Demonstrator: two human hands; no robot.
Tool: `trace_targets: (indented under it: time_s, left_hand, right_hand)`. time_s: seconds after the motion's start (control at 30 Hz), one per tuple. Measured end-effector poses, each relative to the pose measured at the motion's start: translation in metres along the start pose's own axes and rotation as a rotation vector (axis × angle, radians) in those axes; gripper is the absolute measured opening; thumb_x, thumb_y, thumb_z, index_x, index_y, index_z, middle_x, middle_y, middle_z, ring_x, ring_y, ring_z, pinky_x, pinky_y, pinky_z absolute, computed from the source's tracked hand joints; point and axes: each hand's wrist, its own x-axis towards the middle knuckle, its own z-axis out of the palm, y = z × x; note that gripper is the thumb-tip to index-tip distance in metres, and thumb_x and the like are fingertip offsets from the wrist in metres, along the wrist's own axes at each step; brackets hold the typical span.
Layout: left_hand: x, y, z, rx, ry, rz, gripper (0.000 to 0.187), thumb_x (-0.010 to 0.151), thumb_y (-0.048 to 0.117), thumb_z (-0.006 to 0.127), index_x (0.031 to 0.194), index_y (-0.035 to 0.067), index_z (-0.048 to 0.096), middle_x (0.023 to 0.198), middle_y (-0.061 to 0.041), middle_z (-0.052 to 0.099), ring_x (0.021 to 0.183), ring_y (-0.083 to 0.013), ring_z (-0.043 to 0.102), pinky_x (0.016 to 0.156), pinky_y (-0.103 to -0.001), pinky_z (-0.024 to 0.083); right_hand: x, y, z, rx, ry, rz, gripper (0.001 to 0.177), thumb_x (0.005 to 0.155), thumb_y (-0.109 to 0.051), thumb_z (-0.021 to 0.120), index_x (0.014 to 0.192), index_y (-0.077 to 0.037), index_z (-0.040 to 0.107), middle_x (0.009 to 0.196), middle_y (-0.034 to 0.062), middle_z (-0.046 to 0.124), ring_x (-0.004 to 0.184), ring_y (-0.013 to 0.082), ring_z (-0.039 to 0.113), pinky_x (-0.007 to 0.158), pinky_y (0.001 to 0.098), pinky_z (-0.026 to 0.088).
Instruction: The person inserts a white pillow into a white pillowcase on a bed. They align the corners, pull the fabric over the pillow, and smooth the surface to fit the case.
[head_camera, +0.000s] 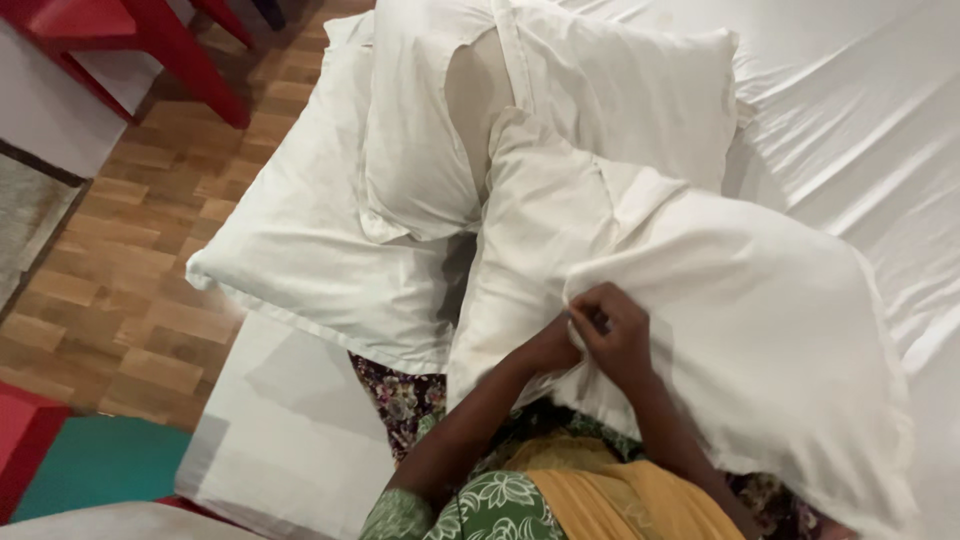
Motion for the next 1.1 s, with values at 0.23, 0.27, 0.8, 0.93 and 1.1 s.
trace_targets:
  time_s: [0.23,0.27,0.8,0.93,1.1]
  left_hand:
    - [-0.067,0.107,-0.061,-0.486,0.375,-0.325,0.039,0.106,0.032,0.058,0.122,-0.002,0.069,0.106,-0.014,0.076,0.094,-0.0224,0.073,0.088,-0.034,0.062]
    - [-0.070,0.119,-0.063,-0.384,0.339,-0.349,0.038,0.106,0.032,0.058,0.122,-0.001,0.070,0.106,-0.014,0.076,0.095,-0.0216,0.073,0.089,-0.034,0.062]
    - [-0.063,0.170,-0.002,0.544,-0.046,-0.439,0.027,0.088,0.017,0.077,0.088,0.002,0.055,0.080,-0.016,0.060,0.071,-0.0344,0.062,0.068,-0.045,0.050]
    - [-0.058,0.167,-0.005,0.522,-0.066,-0.453,0.029,0.085,0.018,0.077,0.105,0.003,0.062,0.089,-0.018,0.070,0.083,-0.0365,0.070,0.073,-0.045,0.053]
    - [-0.054,0.163,-0.002,0.517,-0.048,-0.483,0.023,0.085,0.015,0.074,0.104,0.004,0.068,0.091,-0.016,0.074,0.085,-0.0345,0.073,0.076,-0.044,0.056]
  right_hand:
    - [-0.007,-0.005,-0.002,0.053,0.053,-0.050,0.011,0.090,-0.003,0.077,0.091,-0.003,0.065,0.085,0.0040,0.065,0.071,0.0110,0.062,0.065,0.0266,0.049]
    - [-0.007,-0.006,-0.002,0.063,0.062,-0.029,0.012,0.091,-0.003,0.077,0.091,-0.003,0.065,0.084,0.0036,0.064,0.070,0.0109,0.061,0.066,0.0267,0.049]
    - [0.053,0.028,-0.061,-0.233,0.074,0.165,0.017,0.098,-0.014,0.073,0.108,0.000,0.070,0.085,0.0108,0.070,0.069,0.0188,0.067,0.065,0.0319,0.053]
    - [0.097,0.058,-0.061,-0.818,-0.035,0.183,0.049,0.090,-0.045,0.078,0.116,-0.003,0.072,0.088,0.0154,0.074,0.074,0.0341,0.071,0.061,0.0472,0.054]
    - [0.158,0.086,-0.043,-0.984,-0.322,0.416,0.072,0.090,-0.077,0.068,0.104,-0.006,0.075,0.094,0.0181,0.075,0.086,0.0366,0.073,0.071,0.0493,0.057]
